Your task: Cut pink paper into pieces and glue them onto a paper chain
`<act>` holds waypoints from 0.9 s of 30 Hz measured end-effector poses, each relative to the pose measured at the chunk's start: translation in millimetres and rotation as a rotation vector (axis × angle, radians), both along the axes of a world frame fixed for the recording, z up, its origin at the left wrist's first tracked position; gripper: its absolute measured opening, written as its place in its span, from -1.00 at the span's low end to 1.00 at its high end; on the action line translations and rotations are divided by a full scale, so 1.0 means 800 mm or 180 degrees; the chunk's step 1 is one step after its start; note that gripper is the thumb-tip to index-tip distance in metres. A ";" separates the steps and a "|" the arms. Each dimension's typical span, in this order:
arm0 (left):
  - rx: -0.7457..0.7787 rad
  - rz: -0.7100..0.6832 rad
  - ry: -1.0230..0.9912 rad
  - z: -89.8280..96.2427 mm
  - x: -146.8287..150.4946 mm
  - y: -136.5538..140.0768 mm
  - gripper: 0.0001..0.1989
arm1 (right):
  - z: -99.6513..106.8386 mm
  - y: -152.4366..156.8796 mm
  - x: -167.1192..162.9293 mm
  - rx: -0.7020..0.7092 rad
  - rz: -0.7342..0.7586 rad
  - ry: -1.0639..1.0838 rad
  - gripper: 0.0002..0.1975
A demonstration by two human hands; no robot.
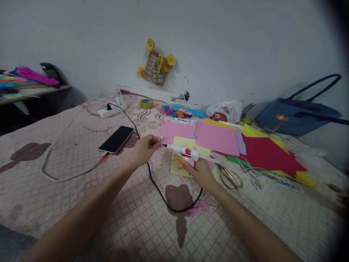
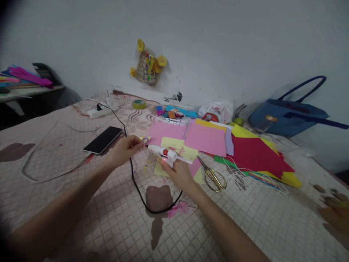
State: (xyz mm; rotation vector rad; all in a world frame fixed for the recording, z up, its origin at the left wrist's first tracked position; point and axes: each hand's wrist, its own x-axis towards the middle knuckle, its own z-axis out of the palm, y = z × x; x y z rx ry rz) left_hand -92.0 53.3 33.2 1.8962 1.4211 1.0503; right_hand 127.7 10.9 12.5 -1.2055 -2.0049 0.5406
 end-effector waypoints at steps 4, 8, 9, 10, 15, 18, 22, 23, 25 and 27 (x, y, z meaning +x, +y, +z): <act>0.0101 0.0104 0.0038 0.000 -0.006 0.000 -0.84 | -0.007 0.015 -0.001 -0.0099 -0.0246 -0.0024 -0.69; 0.0172 -0.0024 0.0195 0.004 -0.007 -0.013 -0.84 | -0.013 0.040 -0.005 -0.0051 -0.0278 -0.0175 -0.73; 0.0149 -0.0091 0.0250 0.006 -0.006 -0.018 -0.84 | -0.015 0.046 -0.006 -0.0049 -0.0277 -0.0272 -0.74; 0.0119 -0.0150 0.0303 0.008 -0.004 -0.024 -0.84 | -0.017 0.050 -0.006 -0.0007 -0.0327 -0.0430 -0.74; -0.0070 -0.0434 0.0466 0.016 0.010 -0.054 -0.88 | -0.021 0.049 0.005 0.0134 -0.0266 -0.0760 -0.79; -0.0181 -0.0652 0.0435 0.014 0.017 -0.069 -0.88 | -0.013 0.032 0.020 0.0219 -0.0213 -0.0487 -0.72; -0.0353 -0.0831 0.0417 0.012 0.025 -0.086 -0.88 | 0.004 -0.008 0.050 0.0399 -0.0204 -0.0220 -0.78; -0.0390 -0.0877 0.0420 0.012 0.027 -0.090 -0.87 | 0.008 -0.021 0.058 0.0375 -0.0146 -0.0257 -0.81; -0.0465 -0.0976 0.0409 0.013 0.031 -0.096 -0.87 | 0.014 -0.049 0.075 0.0289 0.0188 -0.0384 -0.86; -0.0568 -0.1064 0.0396 0.013 0.035 -0.101 -0.88 | 0.016 -0.076 0.090 0.0163 0.0594 -0.0605 -0.86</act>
